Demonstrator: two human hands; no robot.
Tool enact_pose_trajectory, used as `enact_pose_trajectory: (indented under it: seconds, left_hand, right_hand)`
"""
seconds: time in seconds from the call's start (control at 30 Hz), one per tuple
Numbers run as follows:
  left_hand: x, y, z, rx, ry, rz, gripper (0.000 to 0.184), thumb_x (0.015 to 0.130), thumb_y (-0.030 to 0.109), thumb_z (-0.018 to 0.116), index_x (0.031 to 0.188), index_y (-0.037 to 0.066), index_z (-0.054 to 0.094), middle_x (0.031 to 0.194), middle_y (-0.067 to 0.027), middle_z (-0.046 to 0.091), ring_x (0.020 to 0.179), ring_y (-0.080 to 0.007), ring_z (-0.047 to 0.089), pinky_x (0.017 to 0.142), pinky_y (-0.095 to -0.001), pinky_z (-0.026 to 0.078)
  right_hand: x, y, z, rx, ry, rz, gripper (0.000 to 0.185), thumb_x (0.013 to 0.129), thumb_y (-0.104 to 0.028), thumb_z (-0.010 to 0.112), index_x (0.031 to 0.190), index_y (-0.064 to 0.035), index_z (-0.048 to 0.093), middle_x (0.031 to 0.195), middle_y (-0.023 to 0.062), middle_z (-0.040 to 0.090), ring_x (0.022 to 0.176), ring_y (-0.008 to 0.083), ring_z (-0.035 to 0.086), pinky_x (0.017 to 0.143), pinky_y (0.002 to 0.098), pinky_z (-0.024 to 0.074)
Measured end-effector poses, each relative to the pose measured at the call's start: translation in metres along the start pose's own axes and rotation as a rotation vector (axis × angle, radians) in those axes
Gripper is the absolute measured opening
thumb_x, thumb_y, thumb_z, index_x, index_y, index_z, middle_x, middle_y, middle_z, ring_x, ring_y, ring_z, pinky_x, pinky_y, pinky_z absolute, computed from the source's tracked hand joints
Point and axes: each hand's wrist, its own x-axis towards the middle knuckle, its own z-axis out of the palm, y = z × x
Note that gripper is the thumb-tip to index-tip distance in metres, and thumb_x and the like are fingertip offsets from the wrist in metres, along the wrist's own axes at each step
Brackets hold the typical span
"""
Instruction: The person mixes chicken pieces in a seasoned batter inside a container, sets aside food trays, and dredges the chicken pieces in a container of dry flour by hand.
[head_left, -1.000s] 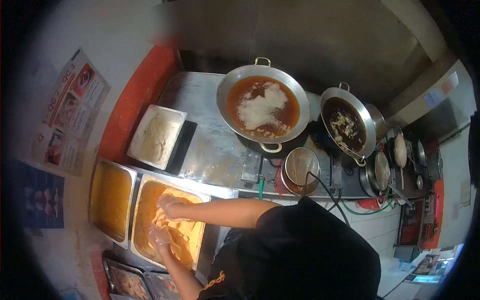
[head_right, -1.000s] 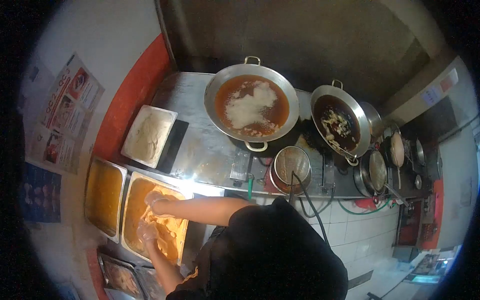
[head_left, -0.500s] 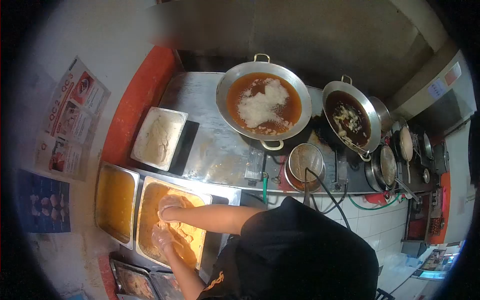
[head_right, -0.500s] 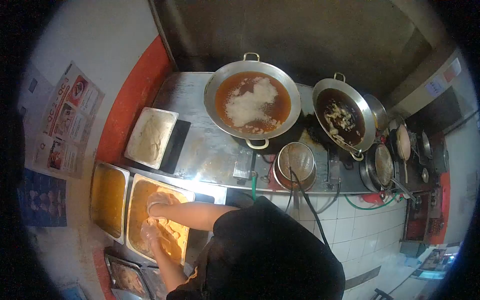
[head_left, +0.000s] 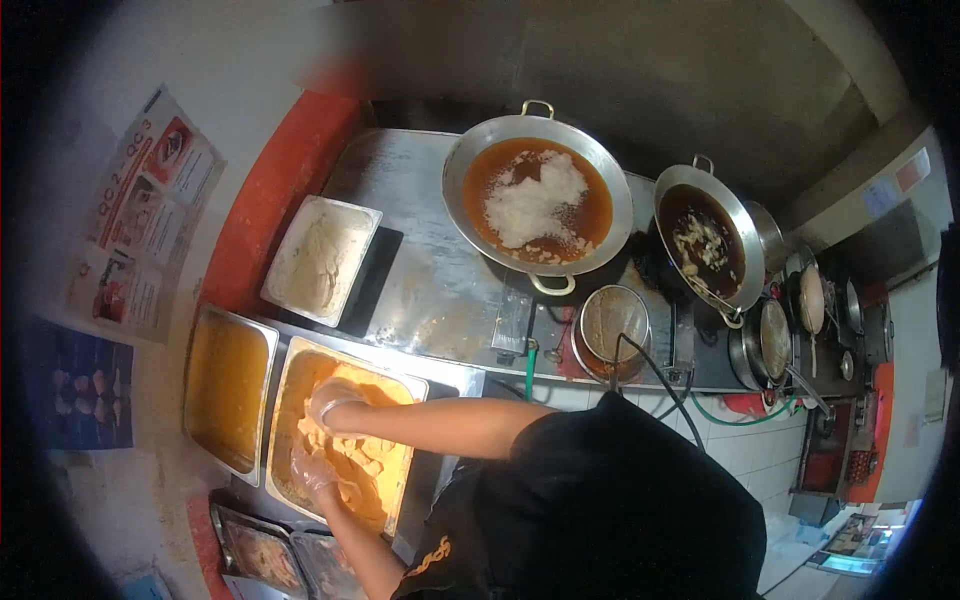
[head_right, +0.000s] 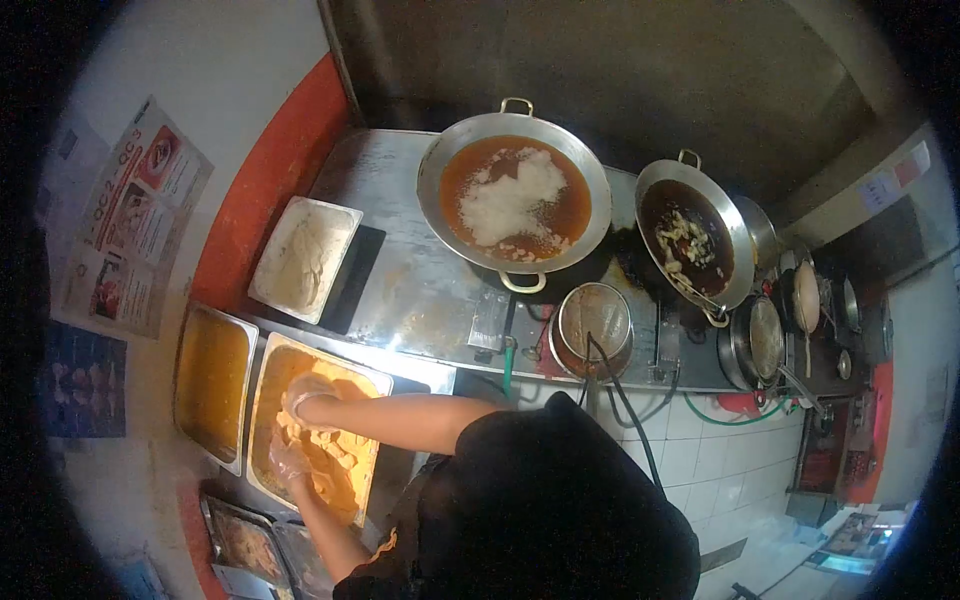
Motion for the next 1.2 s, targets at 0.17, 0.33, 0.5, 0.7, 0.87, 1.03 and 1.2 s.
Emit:
enact_pose_trajectory:
  seconds: [0.17,0.33,0.5,0.7,0.87,1.03,1.2]
  left_hand:
    - [0.003,0.106,-0.008,0.438,-0.606,-0.452,0.06,0.076,0.011,0.067,0.129,-0.006,0.045,0.09,-0.0151,0.063,0.077,-0.024,0.059,0.071,-0.0335,0.049]
    - [-0.01,0.068,0.02,0.115,-0.38,-0.485,0.063,0.069,0.018,0.077,0.122,-0.005,0.053,0.107,-0.018,0.064,0.101,-0.0275,0.061,0.088,-0.0351,0.048]
    - [-0.003,0.084,-0.005,0.294,-0.189,-0.198,0.038,0.073,0.01,0.06,0.11,0.002,0.063,0.098,-0.0255,0.064,0.093,-0.0399,0.061,0.086,-0.0443,0.048]
    - [0.006,0.103,-0.013,-0.052,-0.118,-0.282,0.043,0.074,0.002,0.059,0.117,0.003,0.06,0.106,-0.0266,0.062,0.102,-0.0395,0.058,0.092,-0.0431,0.045]
    - [0.001,0.114,-0.023,0.584,-0.185,-0.243,0.06,0.075,0.01,0.059,0.134,0.007,0.046,0.121,-0.0231,0.057,0.115,-0.033,0.054,0.1,-0.0406,0.04]
    - [0.008,0.09,0.001,0.394,-0.273,-0.568,0.059,0.079,0.019,0.058,0.134,0.006,0.041,0.113,-0.0235,0.06,0.107,-0.0338,0.057,0.096,-0.0417,0.042]
    - [-0.005,0.037,0.05,0.195,-0.206,-0.564,0.056,0.082,0.028,0.058,0.129,0.001,0.043,0.107,-0.0248,0.062,0.099,-0.039,0.061,0.084,-0.0449,0.049]
  right_hand:
    - [-0.008,0.018,0.014,-0.338,0.018,0.151,0.023,0.072,-0.013,0.071,0.092,-0.0031,0.071,0.089,0.0153,0.069,0.084,0.0227,0.069,0.064,0.0372,0.0561]
    - [-0.002,0.025,0.058,-0.205,-0.048,0.006,0.027,0.076,-0.032,0.068,0.082,-0.0053,0.071,0.079,0.0115,0.065,0.073,0.0184,0.062,0.062,0.0349,0.0502]
    - [0.039,0.078,0.114,-0.023,0.091,-0.22,0.044,0.078,-0.013,0.06,0.118,0.003,0.057,0.106,0.0276,0.063,0.097,0.0335,0.064,0.081,0.0419,0.0508]
    - [0.012,0.032,0.036,-0.434,-0.002,-0.307,0.028,0.08,-0.004,0.054,0.104,0.0003,0.067,0.103,0.0196,0.066,0.092,0.027,0.065,0.081,0.0365,0.0511]
    - [0.007,0.033,0.002,0.351,0.124,-0.266,0.042,0.072,0.01,0.055,0.112,-0.0019,0.065,0.111,0.0167,0.065,0.099,0.027,0.064,0.083,0.0342,0.0498]
    - [0.017,0.0,-0.001,-0.603,0.106,-0.322,0.027,0.084,-0.012,0.05,0.102,-0.0039,0.068,0.105,0.0188,0.066,0.098,0.0282,0.064,0.085,0.0372,0.0494]
    - [0.084,0.05,0.097,-0.232,0.17,-0.23,0.031,0.09,-0.022,0.044,0.093,-0.003,0.068,0.103,0.0216,0.066,0.097,0.0326,0.064,0.083,0.0439,0.0488]
